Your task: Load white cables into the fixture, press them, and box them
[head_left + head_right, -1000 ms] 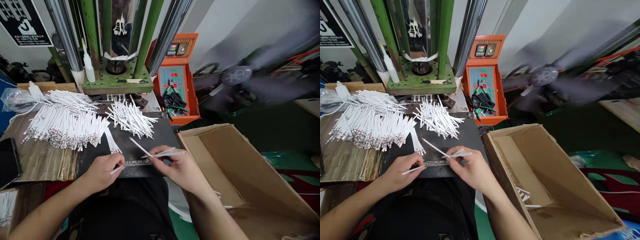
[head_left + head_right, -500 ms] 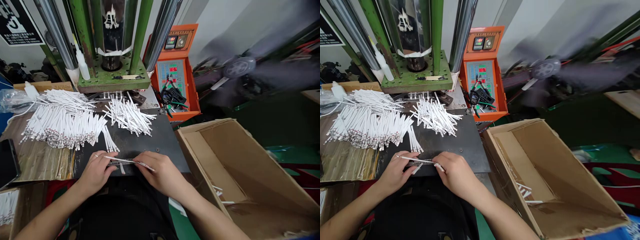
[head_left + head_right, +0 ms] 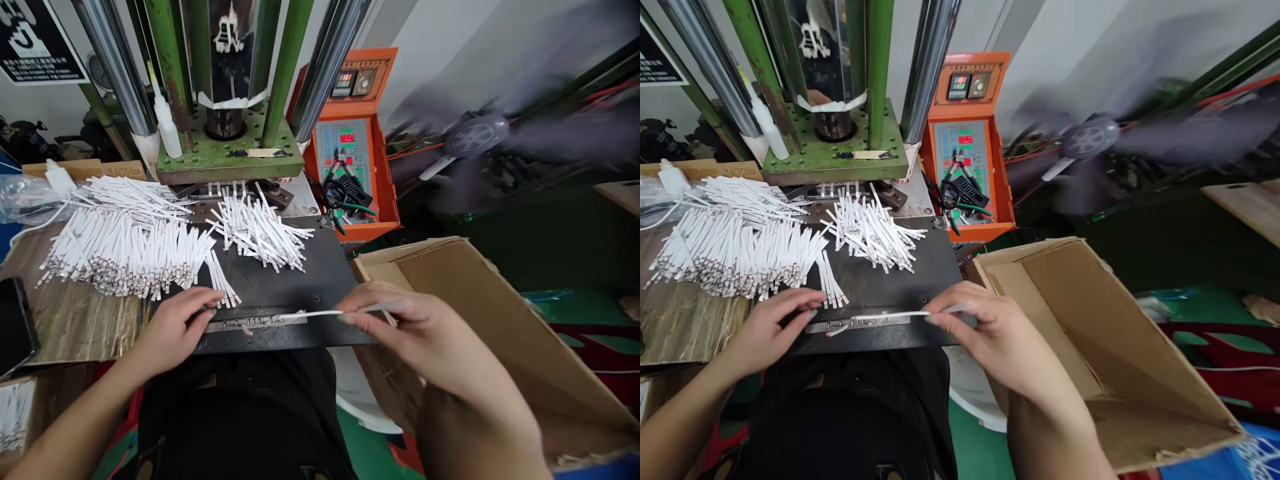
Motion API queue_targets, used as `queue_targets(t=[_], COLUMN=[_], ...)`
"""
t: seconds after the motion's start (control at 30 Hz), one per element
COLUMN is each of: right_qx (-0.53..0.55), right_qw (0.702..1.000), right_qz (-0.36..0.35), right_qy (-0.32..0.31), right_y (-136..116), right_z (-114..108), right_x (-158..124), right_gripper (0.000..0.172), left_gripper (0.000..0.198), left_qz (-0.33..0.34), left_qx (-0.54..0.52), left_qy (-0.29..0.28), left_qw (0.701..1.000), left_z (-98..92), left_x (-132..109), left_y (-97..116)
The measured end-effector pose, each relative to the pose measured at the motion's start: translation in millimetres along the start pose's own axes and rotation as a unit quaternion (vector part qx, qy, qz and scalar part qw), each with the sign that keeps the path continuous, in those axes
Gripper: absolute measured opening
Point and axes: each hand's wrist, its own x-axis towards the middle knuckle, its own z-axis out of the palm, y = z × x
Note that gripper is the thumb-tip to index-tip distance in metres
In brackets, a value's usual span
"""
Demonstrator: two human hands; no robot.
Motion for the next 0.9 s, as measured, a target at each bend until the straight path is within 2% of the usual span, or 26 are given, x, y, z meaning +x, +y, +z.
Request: queue_targets(t=[0.07, 0.13, 0.2, 0.27, 0.37, 0.43, 0.53, 0.6, 0.7, 0.8, 0.9], right_qx=[0.061, 0.101, 0.105, 0.079, 0.039, 0.025, 0.011, 0.019, 0.042, 0.050, 0.038], right_qw=[0.997, 0.993, 0.994, 0.996, 0.995, 0.996, 0.998, 0.999, 0.999, 0.996, 0.993], right_qz=[0.025, 0.030, 0.005, -0.040, -0.080, -0.072, -0.050, -0.036, -0.031, -0.067, -0.116], right_qy=[0.035, 0.051, 0.042, 0.025, 0.041, 0.053, 0.032, 0.022, 0.015, 0.005, -0.004], right_y=[4.0, 4.5, 1.6, -2.0, -0.4, 7.2, 19.8, 23.1, 19.5, 14.0, 11.3], right_z=[6.2, 27.0, 50.3, 65.2, 66.2, 60.9, 58.5, 60.8, 64.1, 66.5, 70.7], right_x=[14.1, 32.6, 48.7, 56.0, 47.5, 34.8, 17.7, 10.1, 2.4, -2.4, -5.1], right_gripper=[0.012, 0.014, 0.014, 0.015, 0.012, 0.010, 0.014, 0.015, 0.012, 0.013, 0.016], left_gripper=[0.033, 0.038, 0.034, 0.023, 0.019, 0.018, 0.019, 0.021, 0.019, 0.014, 0.011], left_qz=[-0.022, -0.027, -0.033, -0.039, -0.026, -0.012, 0.006, 0.022, 0.060, 0.085, 0.068], left_qx=[-0.052, -0.127, -0.188, -0.196, -0.141, -0.107, -0.073, -0.062, -0.078, -0.094, -0.062], left_qy=[0.004, 0.007, 0.033, 0.073, 0.087, 0.073, 0.050, 0.051, 0.089, 0.102, 0.084], left_qw=[0.998, 0.992, 0.981, 0.977, 0.986, 0.991, 0.996, 0.996, 0.991, 0.987, 0.992], left_z=[3.6, 15.6, 27.9, 32.5, 22.5, 12.9, 8.4, 13.1, 24.5, 34.9, 38.6], left_x=[20.9, 44.1, 62.1, 68.0, 51.6, 31.1, 3.9, -6.7, -13.1, -14.7, -15.3], left_y=[5.6, 11.5, 16.7, 19.6, 16.9, 10.1, -2.7, -8.4, -9.0, -6.1, -3.6])
